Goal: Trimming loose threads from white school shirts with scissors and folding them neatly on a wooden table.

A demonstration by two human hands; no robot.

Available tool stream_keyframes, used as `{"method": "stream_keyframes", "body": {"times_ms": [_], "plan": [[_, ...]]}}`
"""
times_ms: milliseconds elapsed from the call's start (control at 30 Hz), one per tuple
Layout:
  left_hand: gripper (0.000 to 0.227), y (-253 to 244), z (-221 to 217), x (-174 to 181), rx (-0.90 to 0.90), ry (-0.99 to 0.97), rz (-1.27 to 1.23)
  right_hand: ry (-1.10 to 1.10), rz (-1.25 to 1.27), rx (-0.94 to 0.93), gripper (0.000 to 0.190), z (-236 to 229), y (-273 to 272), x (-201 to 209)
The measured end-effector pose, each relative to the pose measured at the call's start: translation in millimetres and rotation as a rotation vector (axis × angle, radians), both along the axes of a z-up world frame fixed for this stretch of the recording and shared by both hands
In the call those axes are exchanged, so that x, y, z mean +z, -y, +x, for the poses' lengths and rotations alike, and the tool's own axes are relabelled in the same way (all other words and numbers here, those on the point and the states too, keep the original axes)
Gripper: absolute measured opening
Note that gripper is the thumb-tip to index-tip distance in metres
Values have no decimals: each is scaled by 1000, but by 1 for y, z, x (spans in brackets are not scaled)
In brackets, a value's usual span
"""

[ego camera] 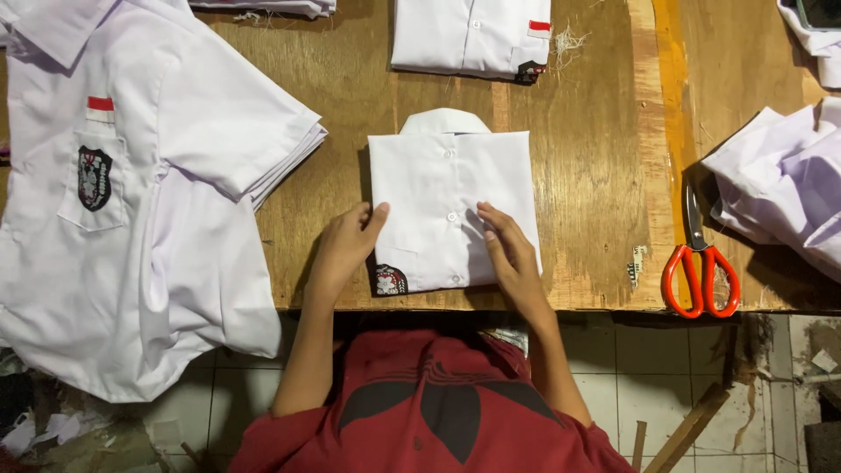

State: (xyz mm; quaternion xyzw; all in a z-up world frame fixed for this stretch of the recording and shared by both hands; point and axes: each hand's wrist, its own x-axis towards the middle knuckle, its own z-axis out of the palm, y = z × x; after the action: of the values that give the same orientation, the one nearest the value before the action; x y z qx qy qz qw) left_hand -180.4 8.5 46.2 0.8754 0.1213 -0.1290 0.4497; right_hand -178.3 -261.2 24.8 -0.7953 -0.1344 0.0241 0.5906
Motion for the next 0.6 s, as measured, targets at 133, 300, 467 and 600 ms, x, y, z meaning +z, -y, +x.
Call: {"method": "stream_keyframes", "body": {"times_ms": [133, 300, 467, 600], "plan": [[63, 20, 9, 25, -17, 110, -373, 47, -58, -20, 33, -1, -13, 9], [62, 30, 23, 22, -47, 234, -626, -67, -46, 56, 48, 7, -16, 48], [55, 51, 36, 75, -169, 366, -585, -243, 107, 143, 79, 11, -29, 68], [44, 78, 49, 102, -292, 517, -300, -365, 668, 58, 95, 23, -46, 38]]}}
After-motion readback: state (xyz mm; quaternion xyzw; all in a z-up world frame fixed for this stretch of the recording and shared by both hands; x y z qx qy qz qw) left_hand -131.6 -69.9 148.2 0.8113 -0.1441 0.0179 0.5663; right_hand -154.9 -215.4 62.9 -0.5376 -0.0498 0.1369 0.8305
